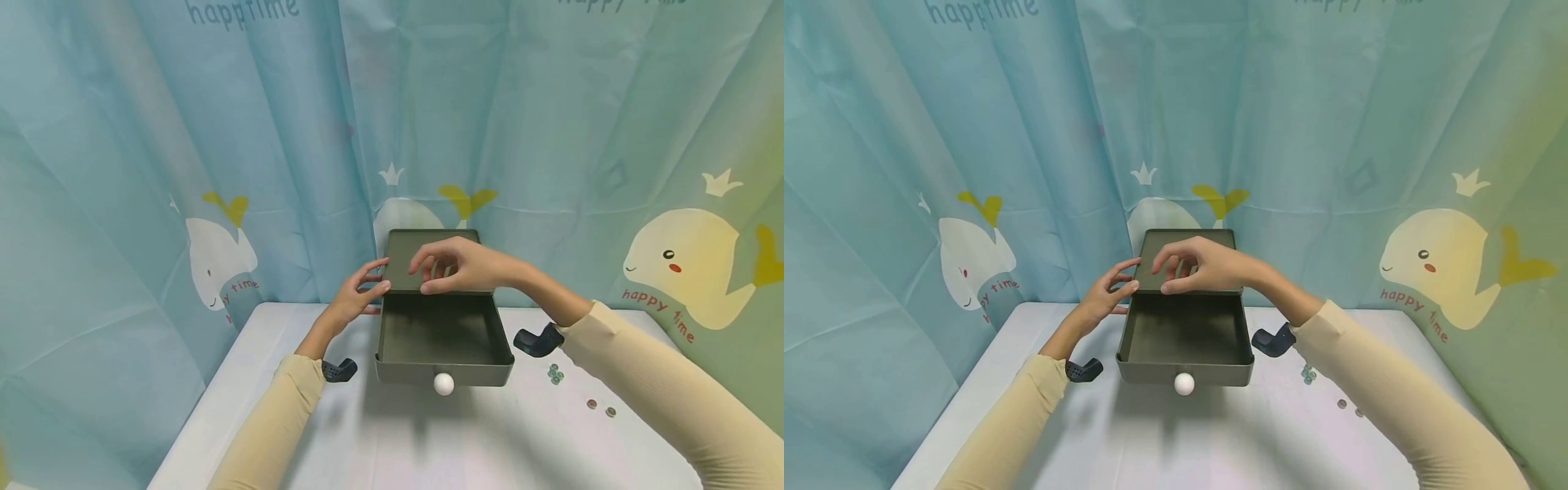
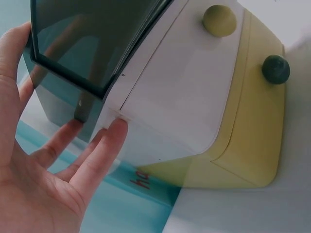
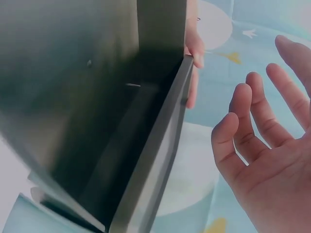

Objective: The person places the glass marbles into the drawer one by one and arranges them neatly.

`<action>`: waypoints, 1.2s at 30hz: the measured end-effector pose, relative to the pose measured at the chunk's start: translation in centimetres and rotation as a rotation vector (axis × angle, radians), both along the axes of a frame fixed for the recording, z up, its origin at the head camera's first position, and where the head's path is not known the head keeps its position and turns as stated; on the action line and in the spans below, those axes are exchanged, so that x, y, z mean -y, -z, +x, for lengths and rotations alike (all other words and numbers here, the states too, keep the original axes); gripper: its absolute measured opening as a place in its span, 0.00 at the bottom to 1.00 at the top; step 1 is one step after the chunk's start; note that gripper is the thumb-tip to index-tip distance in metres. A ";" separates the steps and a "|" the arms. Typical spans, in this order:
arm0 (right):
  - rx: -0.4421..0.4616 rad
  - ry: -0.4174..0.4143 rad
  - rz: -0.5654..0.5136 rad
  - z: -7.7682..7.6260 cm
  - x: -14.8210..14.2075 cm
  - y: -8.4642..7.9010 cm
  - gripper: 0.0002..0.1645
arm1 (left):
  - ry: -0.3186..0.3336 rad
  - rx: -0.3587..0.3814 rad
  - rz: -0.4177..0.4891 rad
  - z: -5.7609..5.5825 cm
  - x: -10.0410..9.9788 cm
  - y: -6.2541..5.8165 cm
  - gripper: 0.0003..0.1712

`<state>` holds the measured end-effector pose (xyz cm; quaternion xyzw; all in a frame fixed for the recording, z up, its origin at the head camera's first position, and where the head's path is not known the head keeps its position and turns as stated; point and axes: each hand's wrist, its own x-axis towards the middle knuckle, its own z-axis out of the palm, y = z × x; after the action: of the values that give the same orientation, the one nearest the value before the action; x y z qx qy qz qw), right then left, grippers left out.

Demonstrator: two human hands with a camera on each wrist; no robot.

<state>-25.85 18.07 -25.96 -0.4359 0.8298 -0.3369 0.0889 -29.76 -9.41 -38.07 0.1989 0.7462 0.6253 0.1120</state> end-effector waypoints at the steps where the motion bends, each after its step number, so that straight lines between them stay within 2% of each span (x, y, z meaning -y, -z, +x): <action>1: -0.001 0.000 -0.003 0.1 -0.2 -0.1 0.16 | 0.001 0.001 -0.004 0.1 0.0 -0.1 0.34; 4: 0.003 0.006 -0.010 0.7 -0.8 -0.3 0.16 | 0.007 0.001 -0.007 0.1 0.0 -0.2 0.34; 10: 0.001 0.038 -0.009 1.6 -2.4 -0.7 0.16 | 0.004 -0.021 0.013 -0.3 0.2 0.6 0.35; 18: -0.008 0.075 -0.038 2.6 -4.6 -0.8 0.16 | 0.000 -0.039 0.020 -0.4 0.2 0.9 0.33; 29: -0.075 0.176 -0.097 3.7 -9.1 -0.3 0.15 | 0.001 -0.039 0.026 -0.4 0.1 1.0 0.32; 36: -0.099 0.251 -0.117 4.2 -11.8 0.9 0.14 | 0.001 -0.040 0.016 -0.4 0.2 1.0 0.33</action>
<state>-21.63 29.91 -26.84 -0.3492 0.8602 -0.3712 -0.0207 -30.16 -9.59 -39.11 0.2123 0.7433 0.6271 0.0958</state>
